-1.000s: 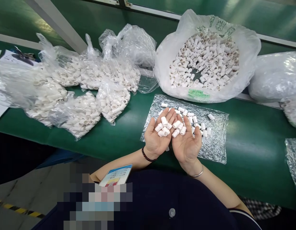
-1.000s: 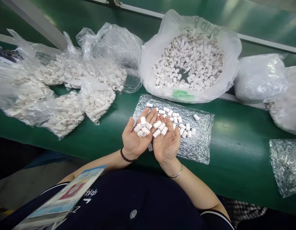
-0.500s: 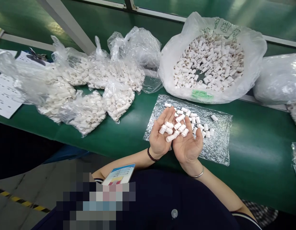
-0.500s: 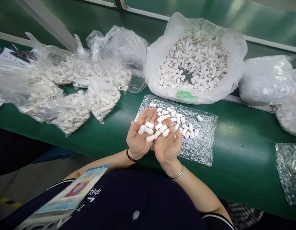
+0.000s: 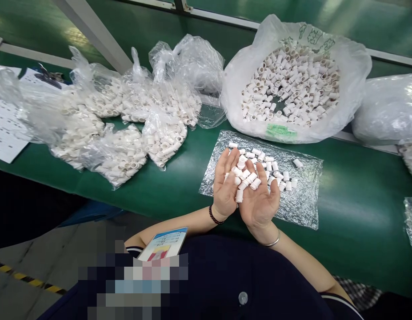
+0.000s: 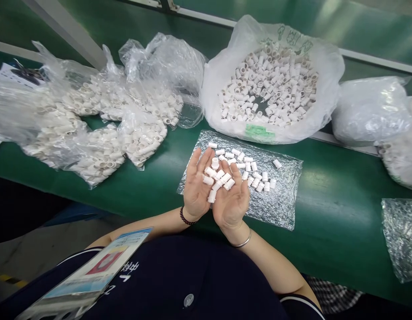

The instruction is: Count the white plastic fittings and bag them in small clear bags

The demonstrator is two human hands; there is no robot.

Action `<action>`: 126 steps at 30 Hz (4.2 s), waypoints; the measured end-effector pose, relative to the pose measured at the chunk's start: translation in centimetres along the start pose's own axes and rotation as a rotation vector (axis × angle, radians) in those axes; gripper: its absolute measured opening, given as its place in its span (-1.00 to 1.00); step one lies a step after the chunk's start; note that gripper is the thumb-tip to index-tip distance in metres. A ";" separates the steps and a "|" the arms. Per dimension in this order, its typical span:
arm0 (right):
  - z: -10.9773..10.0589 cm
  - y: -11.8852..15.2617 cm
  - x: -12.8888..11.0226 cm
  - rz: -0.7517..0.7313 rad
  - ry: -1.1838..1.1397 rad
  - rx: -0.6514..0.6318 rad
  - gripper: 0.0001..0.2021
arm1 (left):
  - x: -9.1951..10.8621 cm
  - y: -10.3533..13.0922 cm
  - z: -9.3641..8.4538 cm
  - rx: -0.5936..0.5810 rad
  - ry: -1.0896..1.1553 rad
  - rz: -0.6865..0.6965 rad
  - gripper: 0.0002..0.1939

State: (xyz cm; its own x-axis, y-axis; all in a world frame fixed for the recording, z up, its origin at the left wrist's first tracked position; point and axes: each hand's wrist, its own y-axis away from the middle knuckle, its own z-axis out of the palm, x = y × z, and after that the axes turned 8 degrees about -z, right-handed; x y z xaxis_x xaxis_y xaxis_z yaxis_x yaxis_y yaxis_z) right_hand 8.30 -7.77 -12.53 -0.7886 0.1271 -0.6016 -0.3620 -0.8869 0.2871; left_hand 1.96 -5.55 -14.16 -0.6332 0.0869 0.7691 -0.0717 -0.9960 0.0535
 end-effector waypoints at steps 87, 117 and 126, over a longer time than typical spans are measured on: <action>-11.0 5.0 -5.5 -0.916 1.831 -0.877 -0.67 | 3.5 4.4 -7.7 -0.978 -1.521 0.428 -0.55; -11.2 -8.0 -14.5 -0.841 1.824 -0.714 -0.70 | 2.9 3.4 -6.1 -0.951 -1.452 0.529 -0.78; -10.3 -10.2 -13.7 -0.755 1.862 -0.983 -0.96 | 2.8 3.4 -6.4 -0.952 -1.441 0.498 -0.75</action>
State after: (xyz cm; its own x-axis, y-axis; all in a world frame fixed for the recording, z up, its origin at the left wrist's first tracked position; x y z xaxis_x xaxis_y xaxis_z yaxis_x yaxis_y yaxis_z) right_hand 27.90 -5.03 -14.91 0.7572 0.5372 -0.3717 0.4729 -0.8433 -0.2555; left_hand -4.95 -8.55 -15.87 0.3318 -0.7892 0.5168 -0.8058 -0.5219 -0.2797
